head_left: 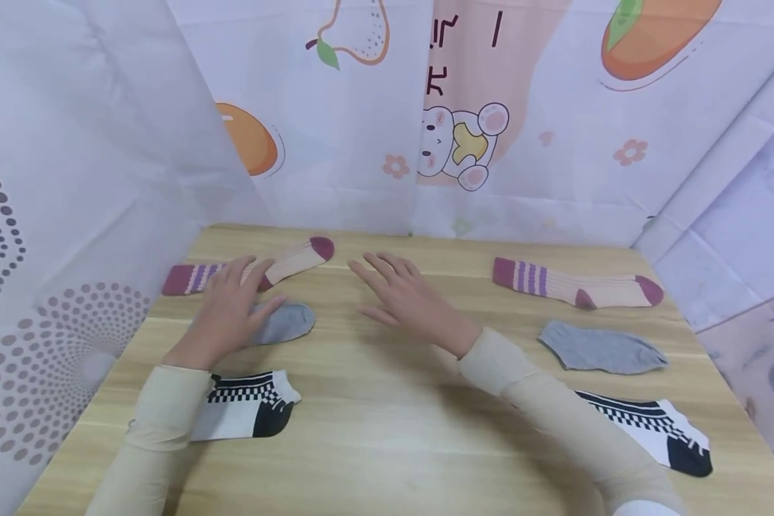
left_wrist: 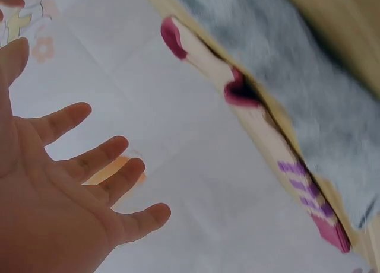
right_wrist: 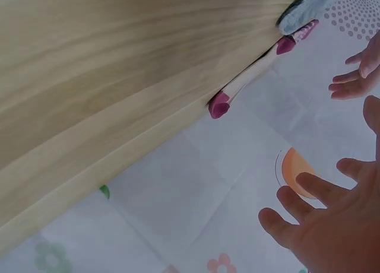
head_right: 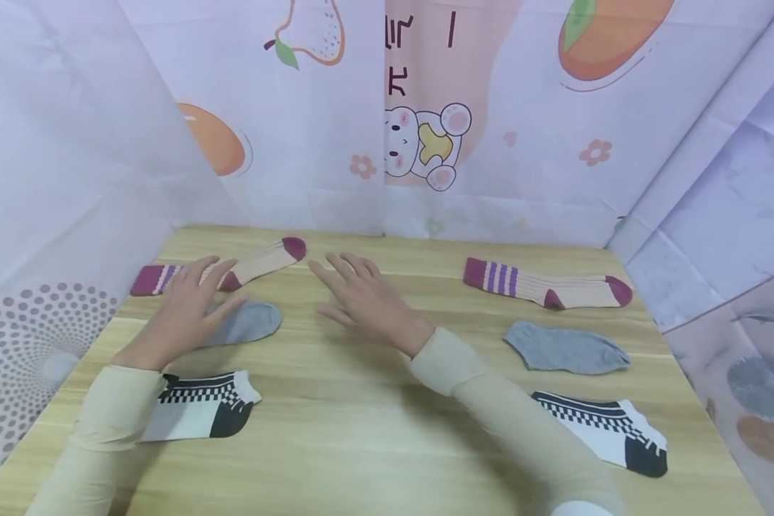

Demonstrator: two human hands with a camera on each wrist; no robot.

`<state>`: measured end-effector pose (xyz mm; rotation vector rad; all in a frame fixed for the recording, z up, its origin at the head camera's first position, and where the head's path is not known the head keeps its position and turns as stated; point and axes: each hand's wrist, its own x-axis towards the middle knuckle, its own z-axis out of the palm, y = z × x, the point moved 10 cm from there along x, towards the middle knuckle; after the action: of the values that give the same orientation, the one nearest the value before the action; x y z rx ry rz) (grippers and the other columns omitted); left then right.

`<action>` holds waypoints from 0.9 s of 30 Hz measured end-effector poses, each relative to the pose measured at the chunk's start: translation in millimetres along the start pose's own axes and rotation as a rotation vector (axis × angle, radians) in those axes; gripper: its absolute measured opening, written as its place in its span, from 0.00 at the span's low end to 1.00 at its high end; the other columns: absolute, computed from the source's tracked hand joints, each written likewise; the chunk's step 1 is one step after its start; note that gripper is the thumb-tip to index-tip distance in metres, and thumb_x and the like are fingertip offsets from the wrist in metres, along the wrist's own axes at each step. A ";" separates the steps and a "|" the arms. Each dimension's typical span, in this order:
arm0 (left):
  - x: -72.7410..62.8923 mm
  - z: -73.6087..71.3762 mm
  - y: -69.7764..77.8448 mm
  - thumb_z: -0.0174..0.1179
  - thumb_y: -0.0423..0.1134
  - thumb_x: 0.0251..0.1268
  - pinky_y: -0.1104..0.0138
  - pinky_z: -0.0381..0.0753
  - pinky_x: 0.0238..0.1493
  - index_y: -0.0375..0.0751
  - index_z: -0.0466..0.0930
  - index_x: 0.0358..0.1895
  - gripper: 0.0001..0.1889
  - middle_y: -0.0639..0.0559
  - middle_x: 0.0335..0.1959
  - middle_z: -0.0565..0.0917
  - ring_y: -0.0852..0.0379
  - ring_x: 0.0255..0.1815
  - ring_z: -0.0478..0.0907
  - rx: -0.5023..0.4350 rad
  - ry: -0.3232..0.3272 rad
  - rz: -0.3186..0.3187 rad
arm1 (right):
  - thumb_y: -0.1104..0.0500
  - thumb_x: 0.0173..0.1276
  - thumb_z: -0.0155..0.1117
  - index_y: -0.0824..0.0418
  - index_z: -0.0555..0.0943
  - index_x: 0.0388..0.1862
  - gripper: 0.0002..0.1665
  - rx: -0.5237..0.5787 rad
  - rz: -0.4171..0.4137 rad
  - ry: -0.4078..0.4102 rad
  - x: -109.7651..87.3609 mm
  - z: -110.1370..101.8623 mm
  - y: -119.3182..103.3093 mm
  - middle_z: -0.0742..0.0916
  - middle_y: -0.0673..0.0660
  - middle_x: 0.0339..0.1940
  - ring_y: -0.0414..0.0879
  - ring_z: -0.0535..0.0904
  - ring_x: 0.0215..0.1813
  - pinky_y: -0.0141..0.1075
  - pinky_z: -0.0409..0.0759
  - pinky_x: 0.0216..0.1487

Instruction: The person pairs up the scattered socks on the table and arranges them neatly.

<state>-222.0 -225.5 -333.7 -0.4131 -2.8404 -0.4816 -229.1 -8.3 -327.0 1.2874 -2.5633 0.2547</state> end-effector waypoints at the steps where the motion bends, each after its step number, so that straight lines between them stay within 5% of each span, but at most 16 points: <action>1: -0.2 -0.6 -4.1 0.56 0.56 0.72 0.31 0.49 0.66 0.40 0.61 0.74 0.35 0.29 0.70 0.61 0.30 0.71 0.55 0.002 -0.002 -0.013 | 0.40 0.77 0.52 0.56 0.54 0.80 0.42 0.006 -0.002 -0.001 3.2 1.4 -0.6 0.66 0.61 0.77 0.59 0.58 0.77 0.55 0.58 0.73; 7: 0.2 -11.2 -28.5 0.54 0.55 0.74 0.28 0.48 0.64 0.40 0.61 0.73 0.33 0.28 0.71 0.60 0.26 0.70 0.55 -0.016 -0.012 -0.087 | 0.39 0.77 0.52 0.58 0.53 0.81 0.43 0.032 0.017 -0.036 19.4 12.6 2.0 0.66 0.61 0.77 0.58 0.57 0.77 0.54 0.56 0.75; 19: -1.1 -47.7 -72.3 0.53 0.52 0.76 0.31 0.53 0.66 0.29 0.63 0.70 0.32 0.23 0.70 0.60 0.23 0.69 0.56 -0.056 0.037 -0.125 | 0.42 0.77 0.54 0.60 0.54 0.80 0.42 0.025 0.036 -0.063 54.0 23.0 13.4 0.67 0.62 0.76 0.58 0.60 0.76 0.54 0.58 0.74; 27: 0.4 -48.7 -97.7 0.52 0.52 0.76 0.30 0.55 0.63 0.28 0.64 0.69 0.32 0.22 0.66 0.63 0.22 0.66 0.58 -0.069 0.029 -0.140 | 0.42 0.78 0.52 0.56 0.54 0.80 0.40 0.081 0.036 -0.054 84.7 30.7 15.9 0.68 0.59 0.75 0.55 0.61 0.75 0.52 0.55 0.75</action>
<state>-244.1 -331.1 -316.7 -0.2180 -2.8437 -0.6084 -295.2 -71.5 -330.7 1.2937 -2.6487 0.3385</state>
